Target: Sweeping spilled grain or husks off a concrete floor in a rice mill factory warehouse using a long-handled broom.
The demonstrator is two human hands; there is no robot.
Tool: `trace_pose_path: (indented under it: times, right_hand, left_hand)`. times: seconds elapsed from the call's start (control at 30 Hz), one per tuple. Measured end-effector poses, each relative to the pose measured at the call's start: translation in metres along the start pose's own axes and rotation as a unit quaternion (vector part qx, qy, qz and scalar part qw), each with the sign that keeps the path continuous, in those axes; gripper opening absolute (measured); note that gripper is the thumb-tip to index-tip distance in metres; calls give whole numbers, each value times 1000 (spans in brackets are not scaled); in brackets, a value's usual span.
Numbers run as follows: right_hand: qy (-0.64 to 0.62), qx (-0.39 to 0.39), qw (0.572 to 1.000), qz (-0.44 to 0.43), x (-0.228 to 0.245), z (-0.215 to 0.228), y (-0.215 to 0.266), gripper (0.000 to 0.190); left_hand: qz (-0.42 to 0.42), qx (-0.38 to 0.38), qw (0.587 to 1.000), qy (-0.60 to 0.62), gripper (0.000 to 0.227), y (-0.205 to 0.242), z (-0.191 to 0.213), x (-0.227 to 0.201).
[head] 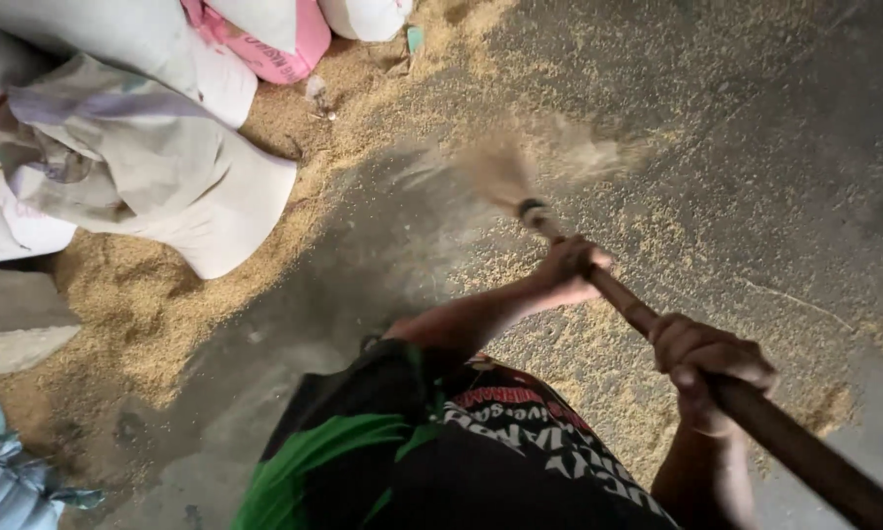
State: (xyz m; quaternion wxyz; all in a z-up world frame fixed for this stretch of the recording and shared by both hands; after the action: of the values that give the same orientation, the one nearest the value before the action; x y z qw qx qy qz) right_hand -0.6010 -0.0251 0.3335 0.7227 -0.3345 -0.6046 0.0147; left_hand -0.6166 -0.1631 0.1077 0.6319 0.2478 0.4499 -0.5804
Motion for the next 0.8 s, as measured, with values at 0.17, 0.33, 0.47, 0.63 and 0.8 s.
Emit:
trace_pose_path:
  times: [0.17, 0.33, 0.47, 0.63, 0.8]
  right_hand:
    - [-98, 110, 989, -13, -49, -2, 3, 29]
    - [-283, 122, 948, -80, -140, -46, -14, 19]
    - [-243, 50, 966, -70, -206, -79, -9, 24]
    - [-69, -55, 996, -33, -231, -97, -5, 25]
    - [-9, -119, 991, 66, -191, -76, -36, 21]
  left_hand:
    - [6, -138, 978, -154, 23, 81, 47, 24]
    - [253, -35, 957, -136, 13, 141, 62, 91]
    - [265, -96, 952, -122, 17, 152, 36, 194]
    - [208, 30, 971, -114, 12, 82, 63, 220]
    - [114, 113, 982, -103, 1, -12, 98, 171]
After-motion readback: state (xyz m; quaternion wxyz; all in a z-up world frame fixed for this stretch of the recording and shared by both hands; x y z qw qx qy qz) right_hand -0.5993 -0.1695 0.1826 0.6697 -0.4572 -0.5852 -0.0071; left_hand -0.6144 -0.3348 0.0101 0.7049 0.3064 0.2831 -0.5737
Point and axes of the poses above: each hand's wrist, its own y-axis away from the middle knuckle, its own z-axis out of the back of the hand, x = y × z, the point moved 5 cm from there along -y, towards the middle knuckle, and after that the axes turned 3 degrees about -z, right-handed, at the moved point
